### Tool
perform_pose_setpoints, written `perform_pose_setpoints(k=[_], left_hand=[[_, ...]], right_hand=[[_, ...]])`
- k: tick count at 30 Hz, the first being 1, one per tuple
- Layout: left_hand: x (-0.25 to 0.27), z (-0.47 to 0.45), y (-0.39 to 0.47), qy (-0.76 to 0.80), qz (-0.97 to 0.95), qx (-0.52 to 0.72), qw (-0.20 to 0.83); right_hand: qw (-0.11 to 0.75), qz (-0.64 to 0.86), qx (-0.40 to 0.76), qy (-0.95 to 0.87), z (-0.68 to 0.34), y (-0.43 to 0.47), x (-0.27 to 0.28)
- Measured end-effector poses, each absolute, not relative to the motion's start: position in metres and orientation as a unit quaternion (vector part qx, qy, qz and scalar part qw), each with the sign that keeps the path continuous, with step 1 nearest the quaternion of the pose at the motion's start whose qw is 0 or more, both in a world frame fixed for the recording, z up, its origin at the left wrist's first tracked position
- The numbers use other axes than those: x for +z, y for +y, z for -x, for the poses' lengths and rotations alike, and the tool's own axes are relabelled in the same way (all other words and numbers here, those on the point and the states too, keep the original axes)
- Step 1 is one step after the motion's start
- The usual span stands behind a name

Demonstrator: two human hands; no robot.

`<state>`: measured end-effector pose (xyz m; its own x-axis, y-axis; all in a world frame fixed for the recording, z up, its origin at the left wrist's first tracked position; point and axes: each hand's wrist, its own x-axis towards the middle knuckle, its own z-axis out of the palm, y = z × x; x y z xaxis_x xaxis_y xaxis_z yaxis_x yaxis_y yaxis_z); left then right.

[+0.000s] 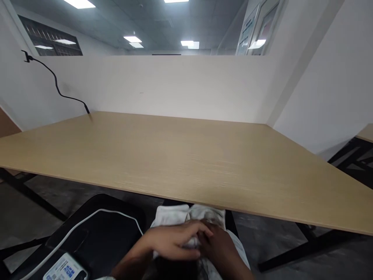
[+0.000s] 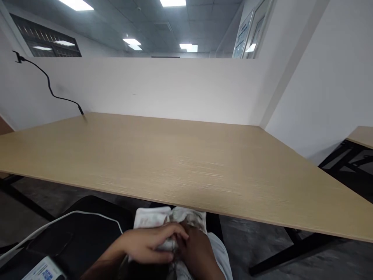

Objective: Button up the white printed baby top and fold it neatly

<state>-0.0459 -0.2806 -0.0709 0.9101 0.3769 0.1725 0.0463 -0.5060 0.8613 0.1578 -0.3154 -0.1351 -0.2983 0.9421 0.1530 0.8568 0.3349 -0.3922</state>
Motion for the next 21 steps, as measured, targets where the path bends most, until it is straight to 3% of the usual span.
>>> perform_pose_setpoints(k=[4,9,13,17,21], left_hand=[[-0.131,0.02,-0.263,0.31,-0.788,0.246,0.471],[-0.149,0.017,-0.25,0.366,-0.784,0.234,0.443],[-0.147,0.02,-0.248,0.37,-0.784,0.233,0.441],[-0.152,0.023,-0.247,0.369,-0.766,0.245,0.466],[-0.157,0.024,-0.245,0.361,-0.746,0.261,0.494]], right_hand=[[0.182,0.625,0.125,-0.748,-0.163,-0.289,-0.17],[0.339,0.541,0.075,-0.766,-0.163,-0.277,-0.176],[0.416,0.505,0.157,-0.74,-0.156,-0.285,-0.166],[0.415,0.476,0.22,-0.744,-0.151,-0.289,-0.15],[0.397,0.49,0.152,-0.761,-0.154,-0.295,-0.132]])
